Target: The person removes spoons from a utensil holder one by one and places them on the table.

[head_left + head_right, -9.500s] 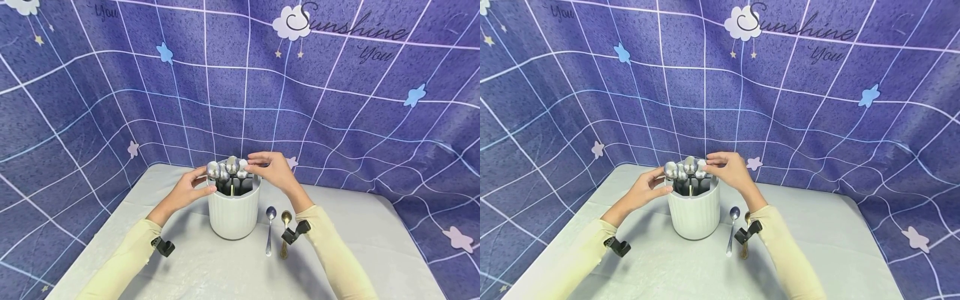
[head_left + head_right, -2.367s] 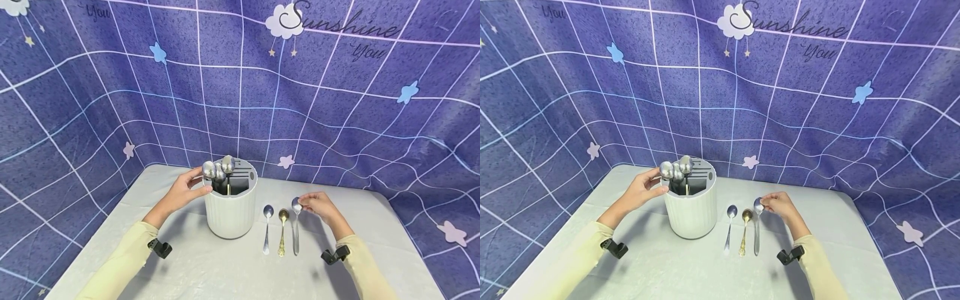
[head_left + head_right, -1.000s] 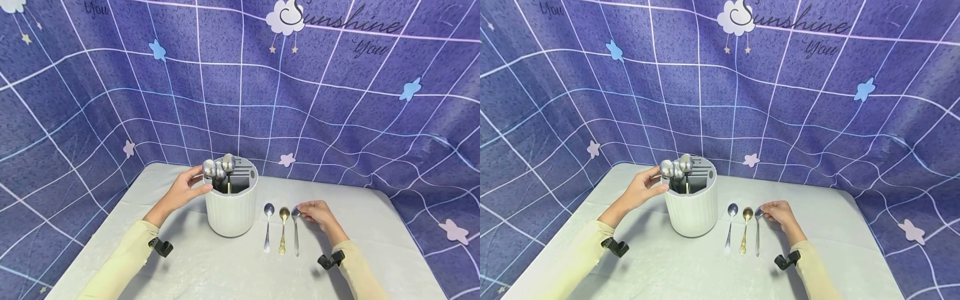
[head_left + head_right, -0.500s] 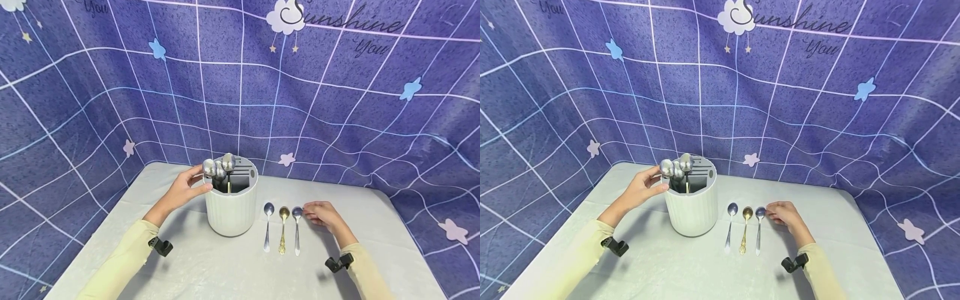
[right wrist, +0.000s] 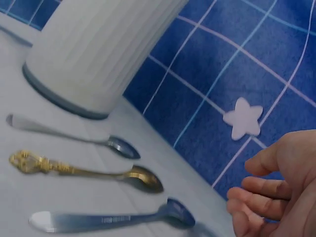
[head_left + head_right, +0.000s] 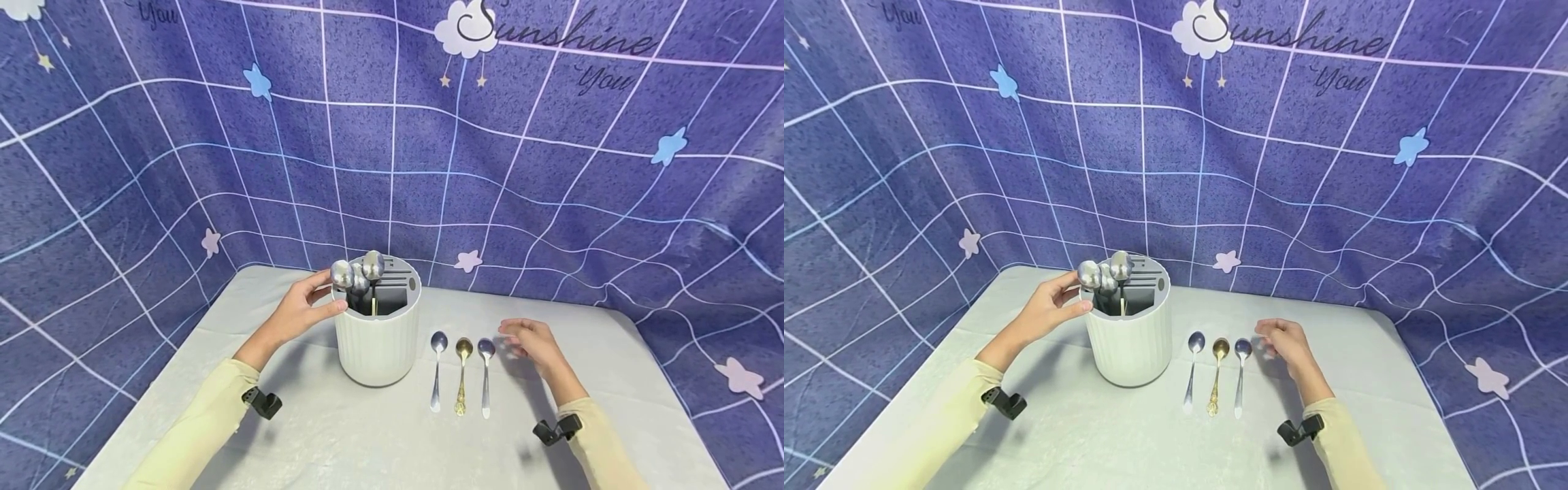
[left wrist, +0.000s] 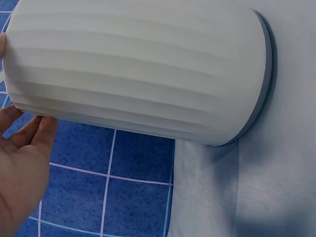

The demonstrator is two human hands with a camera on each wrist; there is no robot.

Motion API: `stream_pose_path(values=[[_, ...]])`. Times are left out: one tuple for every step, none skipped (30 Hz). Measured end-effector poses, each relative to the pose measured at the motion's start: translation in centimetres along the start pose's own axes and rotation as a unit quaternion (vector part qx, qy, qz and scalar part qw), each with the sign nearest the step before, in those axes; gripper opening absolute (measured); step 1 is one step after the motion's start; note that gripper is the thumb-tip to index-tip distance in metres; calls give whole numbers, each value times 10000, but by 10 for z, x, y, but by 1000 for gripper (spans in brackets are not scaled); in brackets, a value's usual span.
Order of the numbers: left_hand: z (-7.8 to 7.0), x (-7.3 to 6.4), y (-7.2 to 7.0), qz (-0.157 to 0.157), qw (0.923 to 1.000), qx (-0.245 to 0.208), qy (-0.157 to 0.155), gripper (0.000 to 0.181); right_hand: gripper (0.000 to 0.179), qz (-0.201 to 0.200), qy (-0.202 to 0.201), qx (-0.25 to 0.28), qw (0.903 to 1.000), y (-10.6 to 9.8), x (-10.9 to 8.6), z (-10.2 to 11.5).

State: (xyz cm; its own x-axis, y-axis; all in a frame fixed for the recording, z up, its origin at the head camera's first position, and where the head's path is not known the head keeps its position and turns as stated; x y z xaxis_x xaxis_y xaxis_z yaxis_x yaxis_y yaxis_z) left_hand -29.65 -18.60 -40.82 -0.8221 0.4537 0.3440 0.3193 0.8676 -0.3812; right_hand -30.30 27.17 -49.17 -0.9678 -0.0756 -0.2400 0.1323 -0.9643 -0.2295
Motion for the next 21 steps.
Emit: stream_pose_path(values=[[0,0,0,-5,10000,2,-3,64,41,-44,-69,-75,9999,0,-1,4],[0,0,0,-5,10000,3,-2,64,42,-45,-169,-137,9998,1,-2,8],[0,0,0,-6,10000,-5,-10,65,43,-43,-289,-213,9993,2,-2,12],[0,0,0,-10,10000,-6,-7,65,44,-20,-426,-322,9986,3,-3,16],[0,0,0,-13,10000,-8,-4,65,44,9,-573,-425,9974,5,-4,21],[0,0,0,-14,10000,-8,-1,65,45,40,-716,-535,9960,6,-4,25],[-1,0,0,-16,10000,-6,0,65,46,92,-883,-633,9940,8,-5,30],[-1,0,0,-15,10000,-9,2,65,46,146,-1046,-732,9917,9,-5,34],[-1,0,0,-11,10000,-12,6,66,45,198,-1207,-836,9890,11,-6,39],[-1,0,0,-6,10000,-17,12,66,44,246,-1364,-943,9859,13,-6,44],[-1,1,0,0,10000,-24,16,66,44,296,-1508,-1016,9829,16,-6,49],[-1,1,0,5,10000,-28,17,66,43,339,-1653,-1061,9799,18,-6,54],[-1,1,0,5,10000,-32,22,65,43,385,-1790,-1094,9770,20,-7,60],[-1,1,0,4,10000,-37,26,65,42,408,-1909,-1121,9743,23,-7,66],[-1,1,0,4,10000,-37,31,65,42,417,-2038,-1150,9713,26,-7,72],[0,1,0,1,10000,-40,36,65,41,428,-2161,-1161,9685,29,-8,78],[0,1,0,1,10000,-39,27,64,40,425,-2288,-1179,9654,32,-9,85],[0,1,0,0,10000,-37,17,64,38,414,-2420,-1190,9621,34,-9,91],[0,1,0,-1,10000,-37,13,64,37,396,-2531,-1205,9591,37,-10,98],[0,0,0,-4,10000,-27,13,64,35,365,-2632,-1229,9562,40,-11,103],[0,0,0,-3,10000,-23,15,64,34,327,-2729,-1272,9530,43,-11,109]])
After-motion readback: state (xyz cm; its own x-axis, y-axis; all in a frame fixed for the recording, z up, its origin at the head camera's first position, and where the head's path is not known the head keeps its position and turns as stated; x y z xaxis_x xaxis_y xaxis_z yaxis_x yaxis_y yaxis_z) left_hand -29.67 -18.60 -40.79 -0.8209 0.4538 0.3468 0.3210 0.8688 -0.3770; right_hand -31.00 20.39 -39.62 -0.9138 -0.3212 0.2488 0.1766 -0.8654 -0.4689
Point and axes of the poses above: each hand's wrist, its own x-axis towards the middle knuckle, its own y-axis out of the palm, z = x × y, the point moved 2 cm from there along x, towards the middle knuckle, and after that the axes turned 7 degrees about z, right-handed, at the moved point
